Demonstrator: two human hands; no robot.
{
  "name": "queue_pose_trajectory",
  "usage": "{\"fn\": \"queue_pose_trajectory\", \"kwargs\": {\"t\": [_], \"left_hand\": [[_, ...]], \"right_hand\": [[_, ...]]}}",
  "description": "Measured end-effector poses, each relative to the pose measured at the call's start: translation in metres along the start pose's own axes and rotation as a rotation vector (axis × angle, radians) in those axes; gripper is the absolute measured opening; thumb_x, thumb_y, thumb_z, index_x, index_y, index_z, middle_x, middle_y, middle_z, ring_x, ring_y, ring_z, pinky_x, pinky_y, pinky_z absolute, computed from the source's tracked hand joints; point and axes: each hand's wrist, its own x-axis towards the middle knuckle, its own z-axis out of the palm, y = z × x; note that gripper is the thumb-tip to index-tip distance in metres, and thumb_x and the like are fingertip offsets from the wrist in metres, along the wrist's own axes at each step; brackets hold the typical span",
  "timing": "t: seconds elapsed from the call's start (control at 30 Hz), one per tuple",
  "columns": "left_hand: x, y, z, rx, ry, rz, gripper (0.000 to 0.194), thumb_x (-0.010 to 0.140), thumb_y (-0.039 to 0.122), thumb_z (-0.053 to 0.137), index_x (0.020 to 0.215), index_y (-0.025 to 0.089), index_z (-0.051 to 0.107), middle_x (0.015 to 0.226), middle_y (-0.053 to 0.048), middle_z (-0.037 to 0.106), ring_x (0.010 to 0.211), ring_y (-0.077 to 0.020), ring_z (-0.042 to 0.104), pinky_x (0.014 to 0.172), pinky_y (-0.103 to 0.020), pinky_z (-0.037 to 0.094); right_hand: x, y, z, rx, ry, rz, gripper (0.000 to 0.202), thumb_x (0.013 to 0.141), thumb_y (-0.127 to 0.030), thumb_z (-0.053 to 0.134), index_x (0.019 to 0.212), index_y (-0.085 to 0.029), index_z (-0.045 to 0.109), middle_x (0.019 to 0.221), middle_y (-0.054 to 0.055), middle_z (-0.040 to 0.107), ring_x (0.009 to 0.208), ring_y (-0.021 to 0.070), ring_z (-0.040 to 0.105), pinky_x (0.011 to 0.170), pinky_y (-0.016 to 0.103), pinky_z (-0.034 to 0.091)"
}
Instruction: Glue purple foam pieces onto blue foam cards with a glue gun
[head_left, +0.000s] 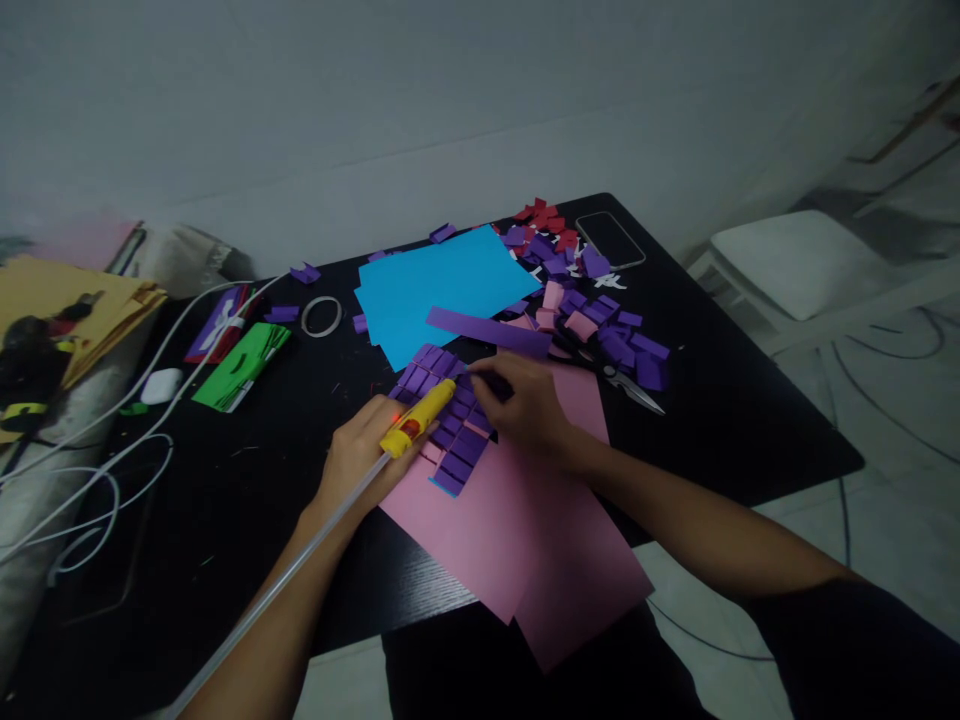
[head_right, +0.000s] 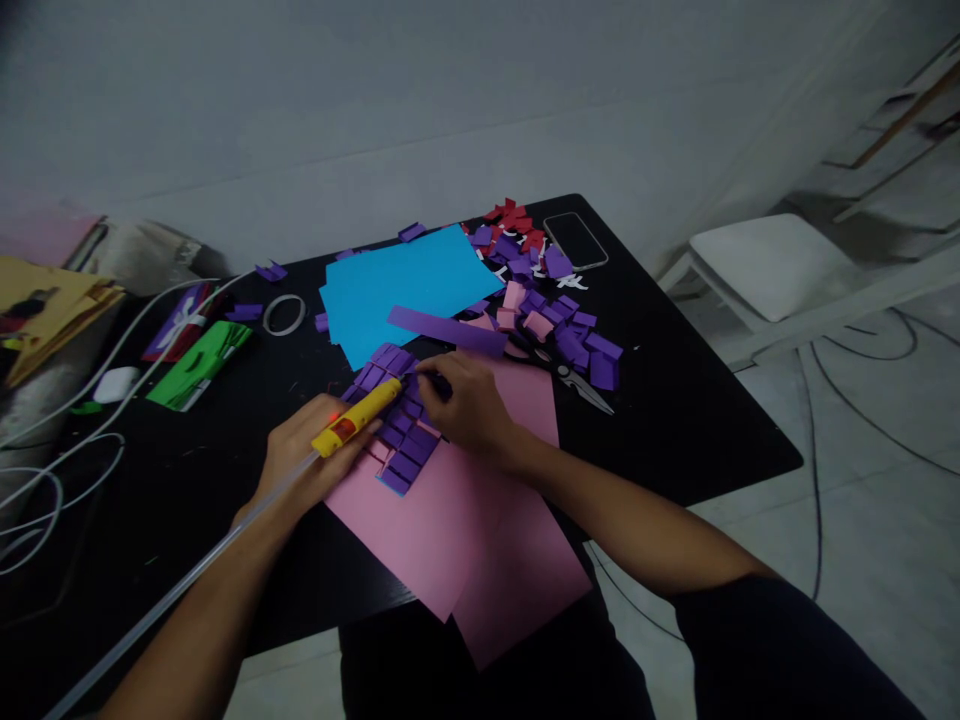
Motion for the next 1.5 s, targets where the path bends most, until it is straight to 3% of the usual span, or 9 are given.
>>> {"fn": "queue_pose_trajectory", "kwargs": {"t": [0.17, 0.63, 1.07, 1.5], "left_hand": [[0.001, 0.001, 0.0, 0.076, 0.037, 0.091, 0.029, 0.099, 0.033, 0.072, 0.078, 0.021, 0.055, 0.074, 0.002, 0.054, 0.064, -0.0128, 0.056, 0.06, -0.026, 0.044], [0.001, 0.0, 0.002, 0.118, 0.016, 0.08, 0.036, 0.101, 0.037, 0.068, 0.074, 0.021, 0.051, 0.073, 0.002, 0.049, 0.061, -0.0118, 0.052, 0.057, -0.026, 0.04], [-0.003, -0.004, 0.003, 0.132, 0.034, 0.107, 0.009, 0.098, 0.026, 0.071, 0.094, 0.019, 0.067, 0.085, -0.002, 0.065, 0.074, -0.0158, 0.065, 0.068, -0.027, 0.049], [-0.006, -0.01, 0.002, 0.137, 0.031, 0.102, 0.01, 0.1, 0.029, 0.069, 0.104, 0.02, 0.07, 0.091, -0.004, 0.068, 0.079, -0.0174, 0.067, 0.071, -0.028, 0.051]], "right_hand": [[0.0, 0.003, 0.002, 0.033, 0.023, -0.063, 0.014, 0.095, -0.018, 0.064, 0.101, -0.02, 0.077, 0.097, 0.009, 0.082, 0.089, 0.0244, 0.076, 0.084, 0.037, 0.059], [0.001, -0.001, -0.001, 0.021, 0.012, -0.027, 0.014, 0.094, -0.016, 0.064, 0.099, -0.02, 0.077, 0.098, 0.008, 0.082, 0.091, 0.0244, 0.076, 0.086, 0.037, 0.057], [0.003, 0.001, -0.001, 0.032, 0.007, 0.004, 0.014, 0.095, -0.016, 0.065, 0.099, -0.02, 0.077, 0.098, 0.008, 0.081, 0.092, 0.0245, 0.075, 0.087, 0.038, 0.058], [0.005, 0.001, -0.004, 0.08, 0.0, 0.043, 0.02, 0.095, -0.015, 0.064, 0.107, -0.021, 0.079, 0.107, 0.008, 0.082, 0.1, 0.0243, 0.076, 0.091, 0.038, 0.059]]}}
